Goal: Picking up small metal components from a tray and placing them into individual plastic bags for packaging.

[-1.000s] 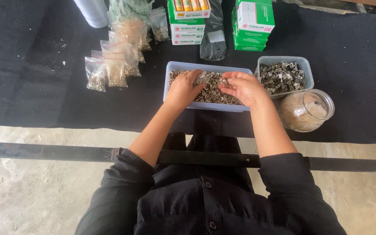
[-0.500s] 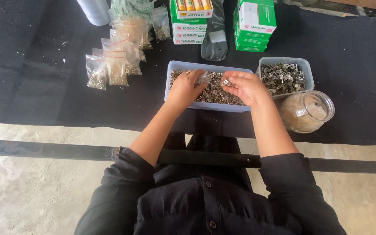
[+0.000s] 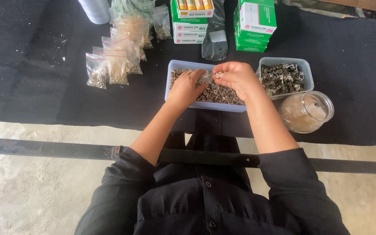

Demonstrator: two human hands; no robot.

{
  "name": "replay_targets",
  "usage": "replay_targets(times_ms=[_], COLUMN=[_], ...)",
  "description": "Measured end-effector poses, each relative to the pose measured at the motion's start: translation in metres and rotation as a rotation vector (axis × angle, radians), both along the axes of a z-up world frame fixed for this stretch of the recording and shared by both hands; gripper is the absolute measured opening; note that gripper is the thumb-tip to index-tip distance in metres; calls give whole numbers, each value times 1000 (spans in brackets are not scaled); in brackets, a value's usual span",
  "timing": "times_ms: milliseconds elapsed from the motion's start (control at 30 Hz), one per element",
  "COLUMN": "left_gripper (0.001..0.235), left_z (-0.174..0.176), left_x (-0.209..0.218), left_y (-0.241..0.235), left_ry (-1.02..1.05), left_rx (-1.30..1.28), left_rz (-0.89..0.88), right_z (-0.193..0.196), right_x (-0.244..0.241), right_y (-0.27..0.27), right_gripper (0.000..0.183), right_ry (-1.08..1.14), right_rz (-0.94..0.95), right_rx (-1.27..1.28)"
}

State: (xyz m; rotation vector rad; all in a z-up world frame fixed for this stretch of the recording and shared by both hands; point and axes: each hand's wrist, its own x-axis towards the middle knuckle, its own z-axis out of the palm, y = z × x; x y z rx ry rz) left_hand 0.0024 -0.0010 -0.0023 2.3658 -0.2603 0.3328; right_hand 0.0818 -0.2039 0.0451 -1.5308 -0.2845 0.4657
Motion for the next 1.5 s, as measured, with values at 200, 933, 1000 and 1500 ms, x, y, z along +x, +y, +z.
replay_targets(times_ms=[200, 933, 1000, 1500], left_gripper=[49, 49, 49, 47], left_z=[-3, -11, -12, -8], left_x=[1, 6, 6, 3], left_y=[0, 0, 0, 1], left_ry=[-23, -39, -28, -35], left_rx=[5, -7, -2, -13], left_rz=[16, 20, 20, 9], right_z=[-2, -2, -3, 12], right_x=[-2, -7, -8, -25], right_y=[17, 22, 22, 32], right_gripper=[29, 34, 38, 44], right_ry=[-197, -305, -330, -314], right_rz=[43, -36, -49, -93], right_rx=[-235, -366, -385, -410])
